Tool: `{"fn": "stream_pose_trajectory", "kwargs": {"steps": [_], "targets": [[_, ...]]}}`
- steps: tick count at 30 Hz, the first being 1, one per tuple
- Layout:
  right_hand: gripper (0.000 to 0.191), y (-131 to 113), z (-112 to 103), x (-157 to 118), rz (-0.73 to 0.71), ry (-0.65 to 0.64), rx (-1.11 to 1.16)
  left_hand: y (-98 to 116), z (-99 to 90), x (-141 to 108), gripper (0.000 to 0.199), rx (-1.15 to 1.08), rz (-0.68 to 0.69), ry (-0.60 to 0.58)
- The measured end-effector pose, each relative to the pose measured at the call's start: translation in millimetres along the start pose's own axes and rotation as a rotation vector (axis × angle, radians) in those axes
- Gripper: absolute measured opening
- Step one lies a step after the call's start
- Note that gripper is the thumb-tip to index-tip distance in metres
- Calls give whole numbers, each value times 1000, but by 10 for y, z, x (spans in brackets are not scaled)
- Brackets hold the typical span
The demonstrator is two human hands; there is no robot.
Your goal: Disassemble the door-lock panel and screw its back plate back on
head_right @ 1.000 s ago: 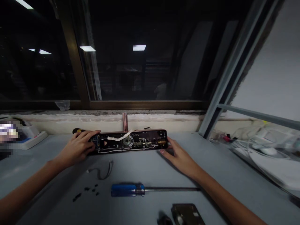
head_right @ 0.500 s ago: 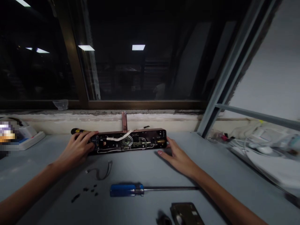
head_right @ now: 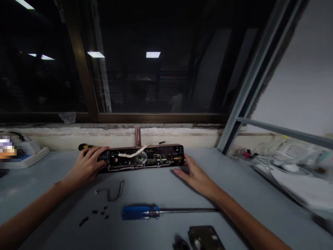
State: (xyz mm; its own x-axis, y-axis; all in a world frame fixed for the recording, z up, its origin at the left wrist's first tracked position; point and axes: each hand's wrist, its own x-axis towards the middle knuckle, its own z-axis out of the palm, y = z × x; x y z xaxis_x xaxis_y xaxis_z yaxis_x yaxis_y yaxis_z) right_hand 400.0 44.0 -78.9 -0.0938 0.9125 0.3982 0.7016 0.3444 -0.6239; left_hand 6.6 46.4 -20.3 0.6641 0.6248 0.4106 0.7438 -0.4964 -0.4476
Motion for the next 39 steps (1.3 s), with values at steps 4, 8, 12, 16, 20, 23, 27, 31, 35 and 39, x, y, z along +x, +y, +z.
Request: {"fn": "stream_pose_trajectory", "kwargs": {"steps": [4, 8, 12, 16, 20, 23, 27, 31, 35, 39], "targets": [[66, 24, 11, 9, -11, 8, -16, -13, 39, -12, 14, -15, 12, 40], [67, 21, 12, 16, -5, -32, 1, -11, 59, -11, 14, -14, 12, 58], [67, 11, 6, 16, -23, -53, 0, 4, 44, 7, 15, -8, 2, 39], [68, 18, 0, 13, -5, -45, 0, -9, -11, 25, 15, -68, -3, 26], [71, 21, 2, 11, 52, -14, 7, 15, -105, 36, 17, -126, 24, 99], [68, 26, 6, 14, 35, -2, 15, 117, -163, 117, 20, -129, 88, 207], [64, 52, 11, 21, -2, 4, 14, 301, -161, 349, 19, -43, 195, 203], [65, 70, 7, 26, -25, 21, 8, 391, -77, 534, 14, 43, 252, 97], [64, 64, -5, 33, -42, 14, 18, 418, -1, 595, 12, 58, 232, 81], [65, 61, -11, 42, -45, 4, 15, 462, 24, 629, 16, 75, 241, 86]]}}
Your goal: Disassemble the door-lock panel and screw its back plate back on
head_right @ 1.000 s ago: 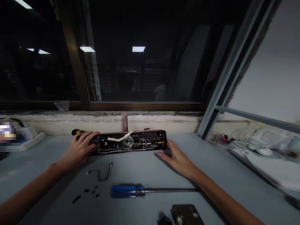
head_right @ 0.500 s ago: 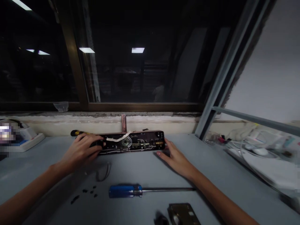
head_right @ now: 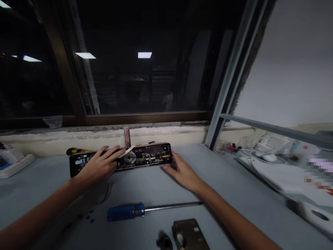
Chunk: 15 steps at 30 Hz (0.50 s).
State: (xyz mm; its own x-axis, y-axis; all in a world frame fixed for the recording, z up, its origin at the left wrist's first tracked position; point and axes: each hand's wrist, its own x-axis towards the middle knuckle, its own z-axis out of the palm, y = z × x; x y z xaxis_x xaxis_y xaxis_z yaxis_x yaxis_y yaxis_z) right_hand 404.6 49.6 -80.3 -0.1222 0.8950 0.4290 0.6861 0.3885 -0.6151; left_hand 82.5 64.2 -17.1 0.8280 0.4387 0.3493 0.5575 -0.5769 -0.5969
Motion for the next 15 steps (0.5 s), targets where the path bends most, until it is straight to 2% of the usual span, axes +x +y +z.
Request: {"fn": "stream_pose_trajectory", "kwargs": {"steps": [15], "targets": [[62, -25, -7, -12, 14, -1, -4, -13, 91, -26, 25, -189, -38, 7]]}}
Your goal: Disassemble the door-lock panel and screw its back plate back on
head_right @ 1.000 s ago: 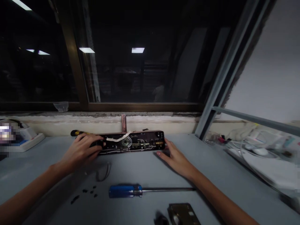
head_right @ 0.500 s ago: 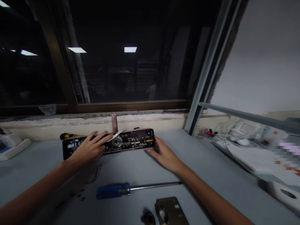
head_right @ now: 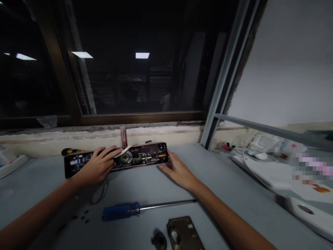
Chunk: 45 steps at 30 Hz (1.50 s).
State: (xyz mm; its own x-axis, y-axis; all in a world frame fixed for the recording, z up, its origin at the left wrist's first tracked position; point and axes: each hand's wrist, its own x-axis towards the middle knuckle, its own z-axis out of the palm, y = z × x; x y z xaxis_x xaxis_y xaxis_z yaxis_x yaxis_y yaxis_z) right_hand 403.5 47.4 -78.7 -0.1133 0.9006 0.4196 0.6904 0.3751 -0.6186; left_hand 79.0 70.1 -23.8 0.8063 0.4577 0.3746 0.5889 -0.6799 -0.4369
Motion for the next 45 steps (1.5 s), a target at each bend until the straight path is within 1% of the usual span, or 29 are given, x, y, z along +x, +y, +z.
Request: {"fn": "stream_pose_trajectory", "kwargs": {"steps": [9, 19, 23, 26, 29, 33, 34, 36, 38, 40, 43, 45], "targets": [[65, 7, -13, -5, 13, -9, -1, -23, 53, 11, 20, -33, 8, -8], [69, -7, -20, -1, 41, -24, 12, -9, -4, -7, 26, -110, 0, 6], [65, 5, -11, 2, 20, -13, 1, -17, -36, -26, 27, -152, 11, 26], [63, 19, -3, 4, 10, -11, 15, -54, -98, -112, 24, -152, 23, 52], [62, 32, 0, 3, 5, 0, 21, -179, -182, -315, 19, -108, 18, 97], [63, 34, 5, -2, 19, 5, 16, -435, -258, -694, 24, -41, -123, 148], [63, 33, 7, -3, 21, 5, 16, -482, -259, -775, 24, -36, -163, 153], [63, 32, 12, -6, 28, 6, 11, -526, -237, -878, 25, -27, -200, 157], [64, 38, 18, -8, 38, 4, 12, -504, -195, -892, 25, -11, -207, 149], [65, 51, 24, -9, 43, -2, 25, -450, -153, -840, 25, 10, -214, 135], [66, 63, 27, -11, 44, 0, 32, -386, -124, -753, 25, 15, -192, 112], [66, 51, 23, -13, 47, 4, 27, -377, -130, -738, 25, 11, -162, 103]]}}
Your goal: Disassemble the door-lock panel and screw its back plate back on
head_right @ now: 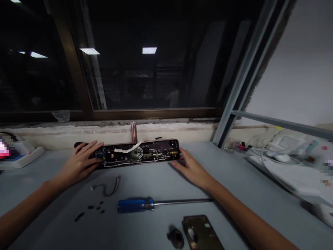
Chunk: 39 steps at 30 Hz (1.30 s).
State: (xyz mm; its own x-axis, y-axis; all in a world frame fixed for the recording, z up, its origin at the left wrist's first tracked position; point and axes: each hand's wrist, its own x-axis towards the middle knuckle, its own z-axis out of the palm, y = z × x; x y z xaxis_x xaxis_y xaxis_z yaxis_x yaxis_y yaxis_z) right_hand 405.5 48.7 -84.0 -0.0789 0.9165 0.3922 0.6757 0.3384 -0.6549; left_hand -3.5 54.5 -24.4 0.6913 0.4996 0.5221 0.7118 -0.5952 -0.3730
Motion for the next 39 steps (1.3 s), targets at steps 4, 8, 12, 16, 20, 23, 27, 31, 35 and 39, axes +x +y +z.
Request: {"fn": "stream_pose_trajectory", "kwargs": {"steps": [4, 8, 12, 16, 20, 23, 27, 31, 35, 39], "targets": [[65, -47, -19, -6, 14, -3, -11, -27, -32, -20, 27, -23, 37, -33], [64, -47, -28, -4, -4, 3, -30, -40, -32, 13, 27, -7, 26, -68], [64, -25, -23, 1, 2, -6, -21, -21, -30, 69, 27, 24, 35, -84], [64, -39, -27, -3, 17, -17, -22, 32, -54, 86, 27, 103, 56, -113], [66, -48, -25, -6, -11, -5, -30, 78, -52, 77, 24, 76, -3, -82], [66, -39, -15, -4, -44, 13, -49, 86, -29, 69, 25, 50, -31, -68], [65, -35, -15, -6, -71, -22, -50, 70, -5, 61, 22, 52, -23, -68], [67, -57, -26, -9, -92, -47, -52, 51, 3, 59, 22, 76, 6, -76], [67, -79, -23, -4, -122, -52, -49, 59, 8, 70, 22, 105, 22, -80], [68, -78, -3, -4, -87, -32, -57, 65, -17, 81, 21, 98, 25, -97]]}}
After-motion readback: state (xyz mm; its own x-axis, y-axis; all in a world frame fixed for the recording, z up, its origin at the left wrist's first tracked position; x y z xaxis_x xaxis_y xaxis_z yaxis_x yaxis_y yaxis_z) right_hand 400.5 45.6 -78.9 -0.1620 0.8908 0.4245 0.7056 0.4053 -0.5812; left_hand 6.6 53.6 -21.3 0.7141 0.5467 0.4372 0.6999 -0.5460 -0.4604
